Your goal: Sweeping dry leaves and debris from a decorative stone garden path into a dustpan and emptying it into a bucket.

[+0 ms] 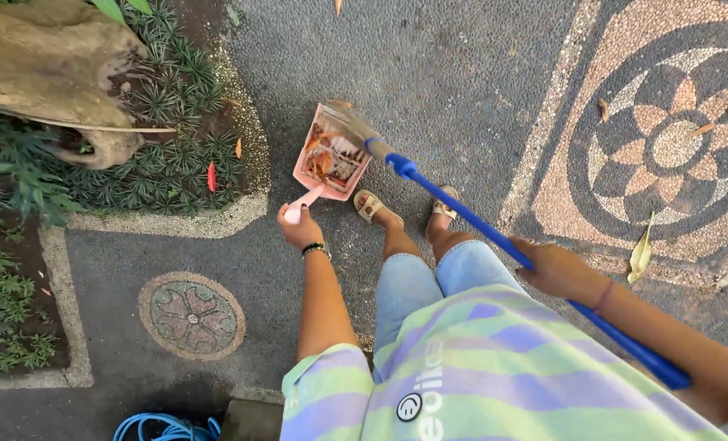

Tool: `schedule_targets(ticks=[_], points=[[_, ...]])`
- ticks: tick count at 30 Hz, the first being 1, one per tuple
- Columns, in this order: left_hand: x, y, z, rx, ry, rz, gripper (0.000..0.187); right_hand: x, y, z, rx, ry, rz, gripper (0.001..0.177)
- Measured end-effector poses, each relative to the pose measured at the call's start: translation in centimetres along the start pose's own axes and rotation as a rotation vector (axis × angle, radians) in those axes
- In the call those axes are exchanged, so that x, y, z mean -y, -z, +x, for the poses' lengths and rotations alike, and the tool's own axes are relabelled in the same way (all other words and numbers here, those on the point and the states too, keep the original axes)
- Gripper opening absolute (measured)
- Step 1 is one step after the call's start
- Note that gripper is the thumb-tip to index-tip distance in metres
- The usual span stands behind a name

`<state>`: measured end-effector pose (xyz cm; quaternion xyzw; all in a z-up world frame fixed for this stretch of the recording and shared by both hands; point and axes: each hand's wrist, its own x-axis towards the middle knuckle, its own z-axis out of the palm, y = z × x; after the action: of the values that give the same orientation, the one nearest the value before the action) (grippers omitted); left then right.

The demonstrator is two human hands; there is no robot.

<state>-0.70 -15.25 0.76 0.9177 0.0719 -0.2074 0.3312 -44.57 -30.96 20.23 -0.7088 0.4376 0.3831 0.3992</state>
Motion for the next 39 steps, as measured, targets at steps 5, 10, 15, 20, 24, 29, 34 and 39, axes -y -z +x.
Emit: schedule_targets(ticks=[5, 10, 15, 20, 24, 29, 34, 39], points=[[3.8, 1.2, 2.8, 0.001, -0.034, -0.163, 0.041, 1.4, 4.6, 3.5, -0.052, -0.107, -0.082, 0.072], [5.1, 1.8, 2.7, -0.027, 0.053, -0.207, 0.040, 3.8, 2.8, 10.2, -0.215, -0.174, -0.050, 0.067], [6.9, 0.4, 3.3, -0.063, -0.052, -0.016, 0.048, 7.4, -1.4, 8.5, -0.089, -0.086, -0.098, 0.065], [4.8, 1.0, 4.6, -0.010, 0.054, -0.101, 0.045, 8.9, 4.0, 3.5, -0.017, 0.038, -0.048, 0.069], [3.5, 1.8, 5.4, -0.015, 0.128, -0.221, 0.043, 6.3, 7.6, 4.1, -0.054, 0.034, -0.041, 0.074], [3.0, 1.9, 5.9, -0.051, 0.188, -0.363, 0.042, 5.0, 16.5, 11.0, -0.163, -0.060, -0.177, 0.070], [1.5, 0.4, 5.5, -0.155, 0.084, -0.283, 0.043, 4.3, 25.0, 22.1, -0.261, -0.148, -0.188, 0.060], [-1.2, -2.5, 4.2, -0.132, 0.211, -0.251, 0.044, 2.7, 24.6, 29.1, -0.276, 0.011, -0.417, 0.040]])
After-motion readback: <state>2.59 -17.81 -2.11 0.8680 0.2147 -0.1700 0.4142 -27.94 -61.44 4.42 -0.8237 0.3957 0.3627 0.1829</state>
